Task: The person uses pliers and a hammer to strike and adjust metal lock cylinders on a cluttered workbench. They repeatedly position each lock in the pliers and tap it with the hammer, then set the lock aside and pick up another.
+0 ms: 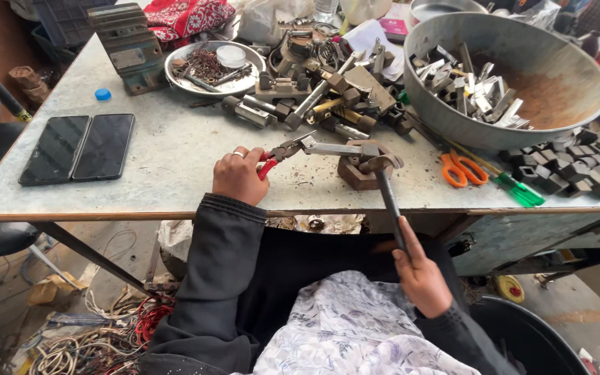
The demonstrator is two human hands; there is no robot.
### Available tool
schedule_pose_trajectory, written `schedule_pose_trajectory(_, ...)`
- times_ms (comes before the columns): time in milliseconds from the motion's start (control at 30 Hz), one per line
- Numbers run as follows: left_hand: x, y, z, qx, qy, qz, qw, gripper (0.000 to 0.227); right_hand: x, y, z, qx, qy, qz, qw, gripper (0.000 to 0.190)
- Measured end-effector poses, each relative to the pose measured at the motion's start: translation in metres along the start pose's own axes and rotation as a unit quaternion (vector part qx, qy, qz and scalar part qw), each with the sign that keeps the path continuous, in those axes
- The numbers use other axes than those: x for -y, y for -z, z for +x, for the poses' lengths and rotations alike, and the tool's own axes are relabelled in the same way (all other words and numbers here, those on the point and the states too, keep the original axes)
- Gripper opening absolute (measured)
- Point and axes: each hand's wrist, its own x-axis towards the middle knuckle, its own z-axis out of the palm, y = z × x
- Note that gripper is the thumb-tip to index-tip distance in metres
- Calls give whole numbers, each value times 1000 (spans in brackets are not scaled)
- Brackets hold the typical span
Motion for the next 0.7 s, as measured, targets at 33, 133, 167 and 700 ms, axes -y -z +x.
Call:
schedule_pose_trajectory(33, 0, -1, -1, 3, 3, -8, 1000, 42, 1, -2, 0, 15, -24, 21, 999, 72)
schedule_pose_trajectory(133, 1, -2, -1, 10, 11, -22, 1000, 39, 3, -5, 1, 48, -72, 63, 994, 77)
schedule_pose_trajectory(167, 1, -2, -1, 12, 12, -23, 1000, 39, 4, -5, 0, 51, -72, 62, 994, 78)
schedule_pose_trajectory(700, 6, -14, 0, -29, -3, -20, 999, 36, -7, -4, 3, 69, -36, 38, 996, 75)
